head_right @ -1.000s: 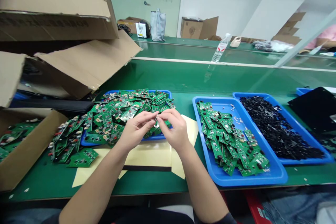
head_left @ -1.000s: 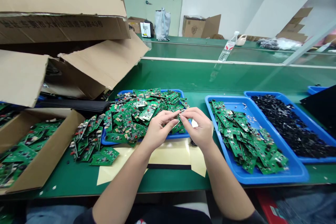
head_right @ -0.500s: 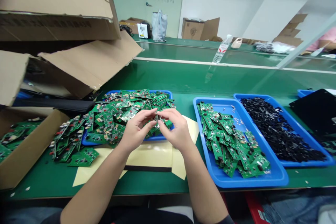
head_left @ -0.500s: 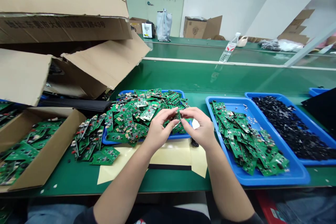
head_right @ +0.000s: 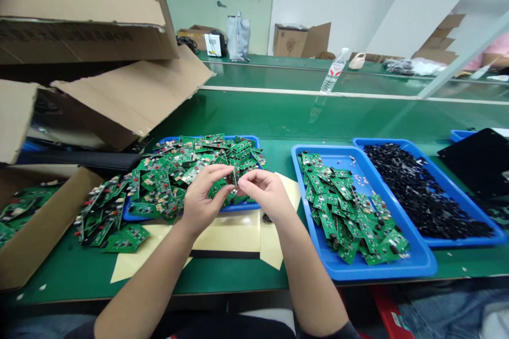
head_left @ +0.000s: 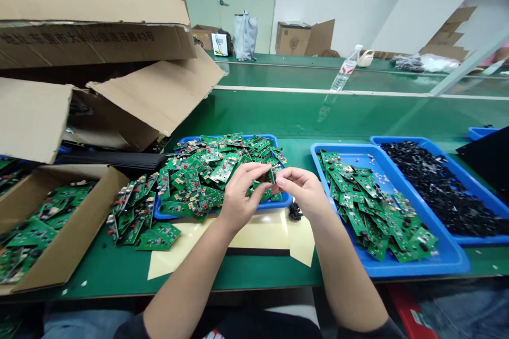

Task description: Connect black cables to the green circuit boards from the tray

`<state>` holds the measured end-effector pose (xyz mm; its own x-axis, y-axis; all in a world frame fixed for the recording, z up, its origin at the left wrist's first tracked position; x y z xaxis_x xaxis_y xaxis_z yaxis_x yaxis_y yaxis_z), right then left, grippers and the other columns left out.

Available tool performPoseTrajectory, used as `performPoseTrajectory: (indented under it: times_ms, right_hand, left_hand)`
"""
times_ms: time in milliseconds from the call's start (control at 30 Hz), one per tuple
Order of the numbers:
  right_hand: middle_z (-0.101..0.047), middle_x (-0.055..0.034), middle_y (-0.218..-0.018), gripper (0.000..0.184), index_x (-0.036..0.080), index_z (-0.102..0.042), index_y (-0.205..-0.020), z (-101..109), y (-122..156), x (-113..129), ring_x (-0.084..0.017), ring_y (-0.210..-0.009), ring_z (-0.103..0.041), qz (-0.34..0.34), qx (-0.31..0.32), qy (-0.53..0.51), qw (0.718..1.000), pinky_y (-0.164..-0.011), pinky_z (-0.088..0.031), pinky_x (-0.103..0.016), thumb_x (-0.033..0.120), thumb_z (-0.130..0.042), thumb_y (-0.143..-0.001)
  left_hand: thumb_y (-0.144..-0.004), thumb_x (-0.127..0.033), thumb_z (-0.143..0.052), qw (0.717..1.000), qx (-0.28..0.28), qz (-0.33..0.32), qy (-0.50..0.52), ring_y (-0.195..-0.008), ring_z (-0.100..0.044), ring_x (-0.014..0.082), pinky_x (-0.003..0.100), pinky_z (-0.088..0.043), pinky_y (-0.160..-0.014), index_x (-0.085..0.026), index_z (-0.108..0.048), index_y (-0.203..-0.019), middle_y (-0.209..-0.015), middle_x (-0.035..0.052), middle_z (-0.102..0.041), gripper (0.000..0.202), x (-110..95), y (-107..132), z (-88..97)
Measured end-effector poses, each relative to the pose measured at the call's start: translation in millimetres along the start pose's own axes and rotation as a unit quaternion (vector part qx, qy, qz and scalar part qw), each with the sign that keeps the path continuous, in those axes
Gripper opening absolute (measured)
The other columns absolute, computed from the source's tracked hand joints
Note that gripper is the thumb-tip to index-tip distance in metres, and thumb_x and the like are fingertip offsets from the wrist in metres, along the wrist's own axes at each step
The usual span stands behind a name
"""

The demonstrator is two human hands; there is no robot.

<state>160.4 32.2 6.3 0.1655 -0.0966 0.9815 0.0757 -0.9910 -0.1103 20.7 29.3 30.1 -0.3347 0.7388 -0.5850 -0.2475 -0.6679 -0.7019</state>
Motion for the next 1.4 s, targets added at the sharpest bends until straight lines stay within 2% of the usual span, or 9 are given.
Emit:
performPoseTrajectory:
  times_ms: [267, 500, 600, 800, 1033, 1133, 1233, 1300, 1400]
  right_hand:
    - [-0.064, 0.0006, -0.059, 0.024, 0.018, -0.063, -0.066, 3.1, 1.4, 2.0, -0.013, -0.057, -0.061, -0.005, 0.003, 0.010, 1.000, -0.058, -0.051, -0.027, 0.040, -0.072, -0.067]
    - [-0.063, 0.0002, -0.060, 0.017, 0.018, -0.064, -0.068, 2.2, 2.4, 3.9, -0.013, -0.058, -0.059, 0.026, -0.005, 0.061, 0.998, -0.057, -0.048, -0.026, 0.034, -0.066, -0.073]
    - [-0.062, 0.0003, -0.062, 0.013, 0.018, -0.062, -0.069, 1.7, 2.3, 0.9, -0.012, -0.058, -0.058, 0.044, -0.021, 0.098, 0.994, -0.056, -0.047, -0.025, 0.029, -0.063, -0.074]
    - [-0.058, 0.0023, -0.057, 0.013, 0.019, -0.052, -0.063, 0.2, 2.3, 2.7, -0.011, -0.053, -0.055, 0.071, -0.067, 0.203, 0.974, -0.052, -0.044, -0.022, 0.024, -0.057, -0.073]
    - [-0.046, 0.0058, -0.050, 0.020, 0.022, -0.042, -0.061, 4.7, 1.6, 3.1, -0.010, -0.046, -0.046, 0.080, -0.101, 0.328, 0.936, -0.046, -0.039, -0.022, 0.028, -0.056, -0.073]
    - [-0.057, 0.0006, -0.064, 0.011, 0.019, -0.052, -0.075, 4.4, 0.1, 3.0, -0.013, -0.056, -0.056, 0.120, -0.108, 0.335, 0.928, -0.054, -0.047, -0.025, 0.030, -0.057, -0.076]
    - [-0.066, -0.0068, -0.086, 0.015, 0.018, -0.061, -0.089, -2.2, 0.0, 6.1, -0.016, -0.075, -0.063, 0.203, -0.077, 0.344, 0.914, -0.069, -0.051, -0.029, 0.025, -0.049, -0.083]
    - [-0.068, -0.0070, -0.085, 0.019, 0.019, -0.064, -0.086, -5.1, 0.8, 7.9, -0.017, -0.077, -0.063, 0.249, -0.067, 0.370, 0.892, -0.073, -0.051, -0.029, 0.023, -0.046, -0.086]
    - [-0.070, -0.0058, -0.080, 0.022, 0.019, -0.066, -0.082, -5.4, 0.2, 7.1, -0.017, -0.074, -0.064, 0.275, -0.068, 0.393, 0.875, -0.073, -0.050, -0.029, 0.022, -0.046, -0.087]
  left_hand:
    - [-0.083, -0.023, -0.061, 1.000, -0.013, -0.002, -0.011, -0.091, -0.062, 0.0186, 0.033, -0.051, -0.082, -0.022, -0.065, -0.108, -0.099, 0.0068, -0.066, 0.025, 2.9, 0.5, 1.2]
    - [-0.077, -0.023, -0.068, 0.998, -0.016, 0.027, 0.058, -0.079, -0.062, 0.0150, 0.028, -0.051, -0.073, -0.022, -0.069, -0.101, -0.088, 0.0046, -0.066, 0.024, 9.4, -0.2, 1.1]
    - [-0.077, -0.023, -0.068, 0.995, -0.004, 0.064, 0.082, -0.076, -0.060, 0.0144, 0.027, -0.051, -0.071, -0.021, -0.070, -0.098, -0.083, 0.0036, -0.064, 0.021, 11.7, -0.4, -0.7]
    - [-0.079, -0.028, -0.064, 0.969, 0.047, 0.195, 0.147, -0.074, -0.059, 0.0148, 0.024, -0.049, -0.062, -0.015, -0.070, -0.096, -0.081, 0.0049, -0.061, 0.021, 21.0, 6.4, -13.8]
    - [-0.087, -0.031, -0.050, 0.957, 0.103, 0.223, 0.152, -0.071, -0.054, 0.0145, 0.025, -0.043, -0.067, -0.013, -0.068, -0.081, -0.073, 0.0037, -0.058, 0.026, 18.7, 7.0, -23.6]
    - [-0.088, -0.039, -0.048, 0.949, 0.100, 0.246, 0.168, -0.065, -0.048, 0.0131, 0.024, -0.040, -0.064, -0.014, -0.062, -0.068, -0.065, 0.0006, -0.052, 0.035, 18.5, 5.8, -23.3]
    - [-0.086, -0.048, -0.049, 0.936, 0.092, 0.282, 0.192, -0.058, -0.042, 0.0111, 0.024, -0.038, -0.059, -0.014, -0.057, -0.063, -0.058, -0.0021, -0.045, 0.041, 21.7, 7.4, -23.9]
    - [-0.085, -0.052, -0.049, 0.923, 0.096, 0.306, 0.212, -0.056, -0.040, 0.0104, 0.023, -0.037, -0.056, -0.014, -0.057, -0.064, -0.056, -0.0024, -0.045, 0.044, 25.1, 9.8, -26.1]
    - [-0.084, -0.054, -0.048, 0.913, 0.103, 0.324, 0.227, -0.052, -0.039, 0.0098, 0.023, -0.035, -0.051, -0.013, -0.056, -0.063, -0.053, -0.0024, -0.044, 0.047, 30.1, 12.1, -28.7]
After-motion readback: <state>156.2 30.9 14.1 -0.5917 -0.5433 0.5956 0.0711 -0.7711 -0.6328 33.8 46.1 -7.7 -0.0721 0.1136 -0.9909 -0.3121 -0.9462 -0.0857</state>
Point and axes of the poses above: each hand's wrist, its own y-axis away from the middle knuckle, its own z-axis out of the back of the hand, x = y × z, the point moved 5 cm from there along -y, towards the middle knuckle
